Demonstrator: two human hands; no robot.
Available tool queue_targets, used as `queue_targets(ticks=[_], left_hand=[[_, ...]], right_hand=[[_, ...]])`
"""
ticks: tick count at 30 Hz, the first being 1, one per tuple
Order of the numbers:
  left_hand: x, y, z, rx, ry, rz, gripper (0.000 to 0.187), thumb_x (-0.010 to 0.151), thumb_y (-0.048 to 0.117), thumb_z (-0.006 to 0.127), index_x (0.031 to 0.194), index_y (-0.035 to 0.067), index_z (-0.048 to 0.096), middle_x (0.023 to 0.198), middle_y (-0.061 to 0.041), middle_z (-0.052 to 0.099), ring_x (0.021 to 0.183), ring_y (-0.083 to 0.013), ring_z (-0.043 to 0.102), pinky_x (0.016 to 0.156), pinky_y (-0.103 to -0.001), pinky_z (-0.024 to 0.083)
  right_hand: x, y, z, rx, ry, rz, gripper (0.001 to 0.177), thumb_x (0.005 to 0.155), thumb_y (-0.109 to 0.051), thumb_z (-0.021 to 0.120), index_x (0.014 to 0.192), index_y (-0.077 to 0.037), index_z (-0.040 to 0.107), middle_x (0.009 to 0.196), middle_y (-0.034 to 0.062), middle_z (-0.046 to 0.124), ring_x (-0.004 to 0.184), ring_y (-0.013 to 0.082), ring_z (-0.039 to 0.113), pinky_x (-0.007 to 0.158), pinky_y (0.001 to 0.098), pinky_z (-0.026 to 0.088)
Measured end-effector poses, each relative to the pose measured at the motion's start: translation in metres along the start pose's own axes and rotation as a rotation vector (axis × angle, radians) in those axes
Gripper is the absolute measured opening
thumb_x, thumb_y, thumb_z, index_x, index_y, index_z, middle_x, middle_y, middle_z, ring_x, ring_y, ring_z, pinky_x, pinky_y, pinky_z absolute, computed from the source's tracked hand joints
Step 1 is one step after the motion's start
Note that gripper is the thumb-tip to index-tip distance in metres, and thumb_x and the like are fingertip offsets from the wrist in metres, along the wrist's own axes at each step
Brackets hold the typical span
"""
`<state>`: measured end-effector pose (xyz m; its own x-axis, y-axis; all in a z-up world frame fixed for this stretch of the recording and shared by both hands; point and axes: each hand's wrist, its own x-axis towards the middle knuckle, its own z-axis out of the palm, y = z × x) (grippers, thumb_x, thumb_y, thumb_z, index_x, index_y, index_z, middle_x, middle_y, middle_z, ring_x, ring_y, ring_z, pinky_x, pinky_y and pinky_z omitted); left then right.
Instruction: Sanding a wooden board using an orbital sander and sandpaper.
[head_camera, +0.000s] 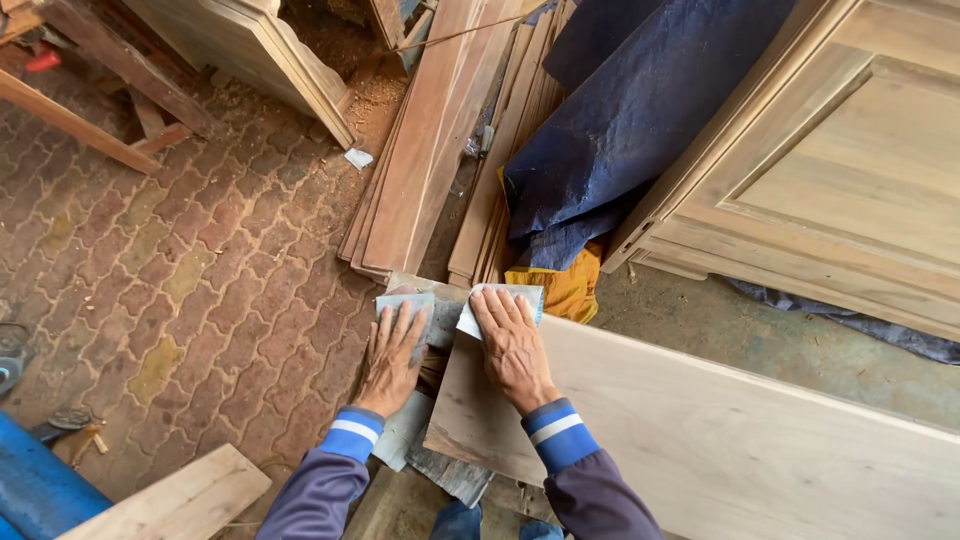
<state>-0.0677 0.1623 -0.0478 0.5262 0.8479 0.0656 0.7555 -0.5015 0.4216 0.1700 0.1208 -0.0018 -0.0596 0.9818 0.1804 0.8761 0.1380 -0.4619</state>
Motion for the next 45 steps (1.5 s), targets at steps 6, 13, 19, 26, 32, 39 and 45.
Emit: queue_targets(ticks=[6, 13, 19, 26, 32, 39, 45], left_hand=[[-0.001, 0.009, -0.012, -0.041, -0.017, -0.016, 0.063, 0.101, 0.021, 0.052, 0.16, 0.019, 0.031, 0.169, -0.012, 0.024, 0.156, -0.0405, 0.017, 0.124, -0.056, 0.011], [-0.076, 0.12, -0.011, -0.338, 0.214, 0.054, 0.056, 0.103, 0.008, 0.038, 0.159, 0.014, 0.04, 0.171, -0.005, 0.034, 0.161, -0.0243, 0.03, 0.133, -0.049, 0.017], [-0.095, 0.137, 0.035, -0.006, 0.171, 0.293, 0.066, 0.097, 0.032, 0.043, 0.152, -0.005, 0.039, 0.161, -0.025, 0.033, 0.15, -0.0386, 0.028, 0.122, -0.052, 0.016], [-0.096, 0.132, 0.046, 0.365, 0.202, 0.276, 0.071, 0.097, 0.041, 0.045, 0.156, 0.002, 0.039, 0.165, -0.018, 0.037, 0.155, -0.0329, 0.033, 0.129, -0.051, 0.02], [-0.081, 0.175, 0.047, 0.138, 0.165, 0.05, 0.077, 0.099, 0.046, 0.04, 0.157, -0.004, 0.031, 0.163, -0.024, 0.031, 0.152, -0.0383, 0.028, 0.123, -0.052, 0.013], [-0.051, 0.232, 0.012, 0.062, 0.228, -0.379, 0.076, 0.089, 0.023, 0.056, 0.155, -0.004, 0.029, 0.163, -0.025, 0.03, 0.151, -0.041, 0.026, 0.121, -0.055, 0.012], [-0.052, 0.236, 0.013, 0.098, 0.244, -0.36, 0.07, 0.096, 0.027, 0.052, 0.155, -0.003, 0.031, 0.163, -0.024, 0.03, 0.151, -0.0398, 0.027, 0.122, -0.056, 0.013]], right_hand=[[0.014, -0.004, -0.007, -0.09, -0.106, -0.072, 0.073, 0.085, -0.001, 0.049, 0.157, -0.005, 0.037, 0.16, 0.0171, 0.04, 0.149, 0.0317, 0.036, 0.125, 0.0473, 0.021], [-0.033, 0.05, -0.06, -0.042, -0.09, -0.031, 0.061, 0.087, -0.003, 0.048, 0.148, -0.009, 0.049, 0.154, 0.0144, 0.05, 0.145, 0.0327, 0.044, 0.124, 0.0487, 0.024], [0.026, 0.021, -0.019, 0.113, -0.154, -0.161, 0.054, 0.102, -0.004, 0.032, 0.156, -0.002, 0.043, 0.159, 0.021, 0.045, 0.146, 0.0329, 0.044, 0.127, 0.0474, 0.024], [-0.025, 0.081, -0.092, 0.08, -0.356, -0.214, 0.08, 0.075, -0.001, 0.041, 0.154, -0.006, 0.039, 0.162, 0.0151, 0.037, 0.152, 0.0315, 0.03, 0.125, 0.0476, 0.017], [0.044, 0.055, -0.044, 0.244, -0.33, -0.455, 0.072, 0.086, -0.002, 0.042, 0.158, -0.002, 0.035, 0.162, 0.0213, 0.037, 0.151, 0.0344, 0.034, 0.126, 0.045, 0.022], [-0.012, 0.135, -0.108, 0.207, -0.409, -0.571, 0.073, 0.082, -0.001, 0.045, 0.155, -0.002, 0.038, 0.159, 0.021, 0.04, 0.148, 0.0372, 0.039, 0.122, 0.0423, 0.031], [0.051, 0.068, -0.073, 0.264, -0.402, -0.629, 0.072, 0.081, 0.001, 0.046, 0.152, 0.005, 0.04, 0.154, 0.0254, 0.043, 0.145, 0.0393, 0.039, 0.121, 0.0443, 0.033]])
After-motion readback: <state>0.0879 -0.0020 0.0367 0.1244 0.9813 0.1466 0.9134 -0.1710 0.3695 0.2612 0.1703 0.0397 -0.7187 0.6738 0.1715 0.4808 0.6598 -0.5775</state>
